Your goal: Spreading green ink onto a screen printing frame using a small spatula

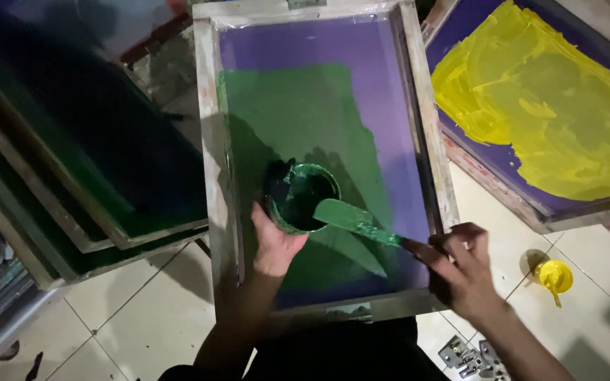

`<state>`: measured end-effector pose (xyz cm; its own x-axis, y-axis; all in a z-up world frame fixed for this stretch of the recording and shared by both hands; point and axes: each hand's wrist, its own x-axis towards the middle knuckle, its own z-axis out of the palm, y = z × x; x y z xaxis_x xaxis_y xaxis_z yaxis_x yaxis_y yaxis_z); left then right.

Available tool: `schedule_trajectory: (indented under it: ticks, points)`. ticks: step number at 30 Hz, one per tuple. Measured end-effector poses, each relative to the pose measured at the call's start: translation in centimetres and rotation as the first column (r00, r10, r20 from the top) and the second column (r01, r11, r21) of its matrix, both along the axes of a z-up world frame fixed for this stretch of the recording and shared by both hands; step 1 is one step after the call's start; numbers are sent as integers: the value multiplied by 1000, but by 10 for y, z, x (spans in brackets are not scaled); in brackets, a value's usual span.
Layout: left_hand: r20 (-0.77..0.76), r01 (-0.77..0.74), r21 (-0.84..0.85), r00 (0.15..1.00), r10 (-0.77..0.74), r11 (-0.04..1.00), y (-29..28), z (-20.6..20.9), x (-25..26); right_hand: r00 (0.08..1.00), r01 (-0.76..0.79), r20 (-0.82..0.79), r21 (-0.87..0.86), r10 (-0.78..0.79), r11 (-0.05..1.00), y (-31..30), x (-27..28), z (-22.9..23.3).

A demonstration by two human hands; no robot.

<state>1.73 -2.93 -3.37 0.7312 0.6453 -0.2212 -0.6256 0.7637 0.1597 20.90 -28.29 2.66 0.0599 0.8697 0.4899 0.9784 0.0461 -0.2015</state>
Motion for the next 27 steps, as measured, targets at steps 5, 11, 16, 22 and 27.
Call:
schedule_trajectory:
  ticks: [5,11,16,22,27]
  points:
    - [-200,-40,-123,980,14,992,4,-15,-6,980,-14,200,23,9,1000,-8,26,22]
    - [-158,-113,-53,982,103,992,7,-6,-4,600,179,-799,79,-45,981,-7,16,29]
    - [-205,-72,-165,978,38,984,2,-27,-3,123,214,-983,-107,-135,971,5,-13,12]
    - [-64,-56,-76,997,51,996,6,-1,0,240,34,-945,-219,-221,975,29,-36,15]
    - [-16,-86,-65,996,85,994,23,-9,-13,449,106,-751,-493,-484,864,16,-12,21]
